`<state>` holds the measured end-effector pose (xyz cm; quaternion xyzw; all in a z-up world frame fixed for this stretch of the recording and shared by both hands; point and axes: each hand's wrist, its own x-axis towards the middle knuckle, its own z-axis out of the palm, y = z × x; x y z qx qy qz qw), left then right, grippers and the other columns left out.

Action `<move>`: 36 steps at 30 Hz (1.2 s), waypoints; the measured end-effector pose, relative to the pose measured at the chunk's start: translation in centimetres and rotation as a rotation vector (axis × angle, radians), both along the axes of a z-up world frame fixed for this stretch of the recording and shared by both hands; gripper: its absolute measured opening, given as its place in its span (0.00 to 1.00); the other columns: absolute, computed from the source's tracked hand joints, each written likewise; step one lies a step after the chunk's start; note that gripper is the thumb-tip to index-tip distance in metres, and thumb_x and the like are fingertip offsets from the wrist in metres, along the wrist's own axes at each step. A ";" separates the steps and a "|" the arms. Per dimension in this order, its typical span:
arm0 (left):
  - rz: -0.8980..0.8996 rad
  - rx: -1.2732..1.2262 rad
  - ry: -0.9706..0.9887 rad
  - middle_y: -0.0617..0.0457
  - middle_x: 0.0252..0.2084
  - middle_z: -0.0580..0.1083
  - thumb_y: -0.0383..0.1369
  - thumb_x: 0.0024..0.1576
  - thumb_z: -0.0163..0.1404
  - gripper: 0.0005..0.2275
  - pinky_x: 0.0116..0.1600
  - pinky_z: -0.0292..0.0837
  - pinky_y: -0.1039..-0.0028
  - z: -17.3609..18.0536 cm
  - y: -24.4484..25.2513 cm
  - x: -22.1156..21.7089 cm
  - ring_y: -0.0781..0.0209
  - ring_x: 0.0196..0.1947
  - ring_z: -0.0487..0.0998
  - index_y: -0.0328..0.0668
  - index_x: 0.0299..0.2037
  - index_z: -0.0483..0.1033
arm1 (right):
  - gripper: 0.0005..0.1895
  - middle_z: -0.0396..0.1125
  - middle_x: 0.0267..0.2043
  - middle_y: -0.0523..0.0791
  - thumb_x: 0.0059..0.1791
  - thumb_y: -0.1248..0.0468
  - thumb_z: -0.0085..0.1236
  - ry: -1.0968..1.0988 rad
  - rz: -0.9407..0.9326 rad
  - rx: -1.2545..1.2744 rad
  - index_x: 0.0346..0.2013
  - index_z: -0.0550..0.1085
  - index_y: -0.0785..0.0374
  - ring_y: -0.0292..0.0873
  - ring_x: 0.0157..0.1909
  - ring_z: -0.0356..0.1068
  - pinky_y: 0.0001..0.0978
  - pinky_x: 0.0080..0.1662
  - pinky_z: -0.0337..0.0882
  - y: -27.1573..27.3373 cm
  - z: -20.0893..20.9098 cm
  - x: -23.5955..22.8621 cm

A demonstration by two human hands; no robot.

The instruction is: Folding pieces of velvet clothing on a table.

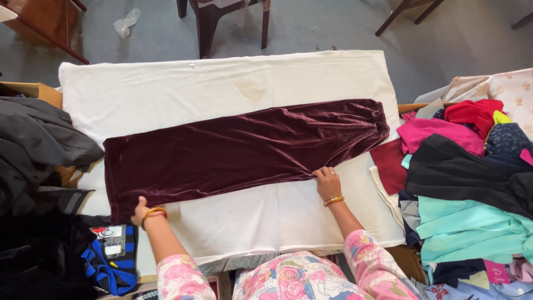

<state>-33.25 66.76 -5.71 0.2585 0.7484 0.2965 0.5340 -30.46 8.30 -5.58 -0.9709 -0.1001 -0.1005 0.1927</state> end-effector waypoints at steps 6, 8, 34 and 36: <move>-0.151 0.212 -0.168 0.35 0.63 0.70 0.18 0.44 0.63 0.41 0.59 0.77 0.61 -5.6 5.8 -0.9 0.47 0.57 0.80 0.38 0.70 0.55 | 0.11 0.67 0.38 0.41 0.45 0.74 0.58 0.033 -0.010 0.009 0.37 0.77 0.54 0.47 0.47 0.66 0.41 0.48 0.69 -0.6 -0.4 0.0; -0.225 0.180 -0.102 0.39 0.62 0.74 0.21 0.44 0.64 0.36 0.60 0.77 0.63 -6.3 5.5 -0.6 0.52 0.56 0.80 0.37 0.66 0.64 | 0.14 0.68 0.40 0.41 0.42 0.72 0.61 0.128 -0.001 0.015 0.40 0.78 0.54 0.47 0.49 0.66 0.42 0.49 0.68 -0.3 0.8 -0.4; -1.846 1.535 -0.112 0.54 0.50 0.73 0.30 0.57 0.54 0.07 0.61 0.62 0.58 1.7 -38.4 15.4 0.52 0.53 0.72 0.49 0.45 0.80 | 0.20 0.70 0.51 0.45 0.43 0.59 0.69 -0.096 -0.451 0.060 0.48 0.77 0.54 0.53 0.57 0.65 0.48 0.55 0.66 -19.1 0.6 19.1; -1.898 1.532 -0.134 0.56 0.46 0.74 0.28 0.57 0.54 0.07 0.59 0.63 0.59 0.0 -40.6 19.1 0.54 0.50 0.72 0.49 0.44 0.80 | 0.25 0.69 0.54 0.46 0.42 0.57 0.70 -0.068 -0.504 0.032 0.53 0.75 0.55 0.55 0.58 0.65 0.50 0.55 0.65 -21.1 -1.6 20.9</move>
